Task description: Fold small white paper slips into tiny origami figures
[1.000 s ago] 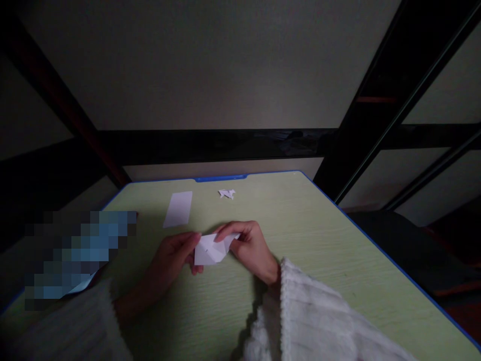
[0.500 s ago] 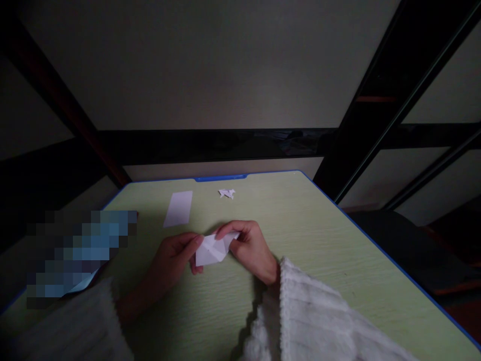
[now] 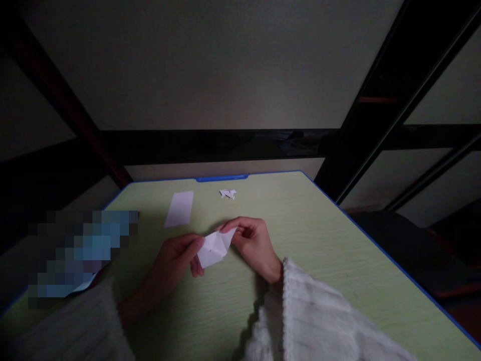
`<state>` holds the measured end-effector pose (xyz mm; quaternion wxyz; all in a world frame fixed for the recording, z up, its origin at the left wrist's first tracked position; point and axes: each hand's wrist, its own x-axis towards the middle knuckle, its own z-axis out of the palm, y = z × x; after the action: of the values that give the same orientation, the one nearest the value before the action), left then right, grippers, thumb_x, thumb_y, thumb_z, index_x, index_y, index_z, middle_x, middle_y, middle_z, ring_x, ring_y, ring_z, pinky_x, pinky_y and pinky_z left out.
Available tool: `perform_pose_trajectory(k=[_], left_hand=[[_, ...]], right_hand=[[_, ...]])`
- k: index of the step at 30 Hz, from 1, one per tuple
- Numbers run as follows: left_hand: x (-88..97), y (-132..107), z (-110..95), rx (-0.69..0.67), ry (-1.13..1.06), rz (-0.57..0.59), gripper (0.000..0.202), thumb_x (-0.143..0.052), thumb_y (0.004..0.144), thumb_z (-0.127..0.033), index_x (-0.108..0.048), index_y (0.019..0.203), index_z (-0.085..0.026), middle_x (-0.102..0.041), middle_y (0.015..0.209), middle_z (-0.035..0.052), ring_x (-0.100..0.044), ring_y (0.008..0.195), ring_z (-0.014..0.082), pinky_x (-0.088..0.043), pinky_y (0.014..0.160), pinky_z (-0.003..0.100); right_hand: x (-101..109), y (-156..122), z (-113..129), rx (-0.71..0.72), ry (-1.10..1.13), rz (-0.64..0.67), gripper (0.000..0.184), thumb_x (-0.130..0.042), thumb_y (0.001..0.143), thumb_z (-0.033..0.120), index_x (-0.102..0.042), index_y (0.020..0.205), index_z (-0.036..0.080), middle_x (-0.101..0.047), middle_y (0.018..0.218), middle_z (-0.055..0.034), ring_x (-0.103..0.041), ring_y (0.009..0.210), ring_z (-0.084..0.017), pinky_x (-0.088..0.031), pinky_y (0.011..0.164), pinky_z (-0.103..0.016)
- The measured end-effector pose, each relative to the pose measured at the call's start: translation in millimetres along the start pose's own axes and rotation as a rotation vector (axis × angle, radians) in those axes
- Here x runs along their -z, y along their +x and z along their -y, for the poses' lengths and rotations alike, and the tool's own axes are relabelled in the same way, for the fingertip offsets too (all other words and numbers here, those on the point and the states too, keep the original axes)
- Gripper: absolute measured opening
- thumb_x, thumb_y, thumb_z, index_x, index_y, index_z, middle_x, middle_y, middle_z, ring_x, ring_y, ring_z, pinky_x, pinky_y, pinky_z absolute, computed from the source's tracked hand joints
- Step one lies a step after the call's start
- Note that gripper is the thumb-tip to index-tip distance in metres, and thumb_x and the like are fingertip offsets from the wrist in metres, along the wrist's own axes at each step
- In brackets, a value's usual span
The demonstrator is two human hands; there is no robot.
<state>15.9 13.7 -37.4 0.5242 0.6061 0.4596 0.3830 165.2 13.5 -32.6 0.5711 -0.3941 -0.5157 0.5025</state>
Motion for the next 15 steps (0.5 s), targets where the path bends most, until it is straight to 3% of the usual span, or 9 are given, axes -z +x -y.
perform_pose_trajectory(k=[6,11,15], left_hand=[[-1.3,0.9,-0.1,0.026,-0.059,0.064,0.022,-0.049,0.069,-0.029,-0.058,0.057,-0.012,-0.051,0.040,-0.0033,-0.046,0.033,0.0073,-0.036,0.032,0.016],[-0.3,1.7,1.0,0.013,-0.043,0.071,0.022,-0.050,0.068,-0.027,-0.057,0.053,-0.012,-0.048,0.040,-0.0039,-0.043,0.034,0.0066,-0.034,0.032,0.015],[0.0,1.7,2.3,0.032,-0.039,0.095,0.022,-0.050,0.068,-0.028,-0.057,0.053,-0.012,-0.047,0.040,-0.0041,-0.043,0.035,0.0068,-0.034,0.033,0.016]], right_hand=[[-0.3,-3.4,-0.9,0.133,-0.145,0.099,0.012,-0.053,0.065,0.009,-0.061,0.059,0.017,-0.063,0.068,-0.0026,-0.056,0.063,-0.012,-0.043,0.055,-0.022],[-1.2,-5.7,-2.2,0.076,-0.199,0.114,0.012,-0.052,0.066,0.008,-0.060,0.070,0.017,-0.062,0.067,-0.0015,-0.056,0.061,-0.011,-0.043,0.055,-0.023],[-2.7,-5.5,-3.5,0.061,-0.139,0.123,0.023,-0.054,0.064,0.007,-0.056,0.084,0.018,-0.063,0.069,-0.0008,-0.057,0.061,-0.011,-0.045,0.057,-0.024]])
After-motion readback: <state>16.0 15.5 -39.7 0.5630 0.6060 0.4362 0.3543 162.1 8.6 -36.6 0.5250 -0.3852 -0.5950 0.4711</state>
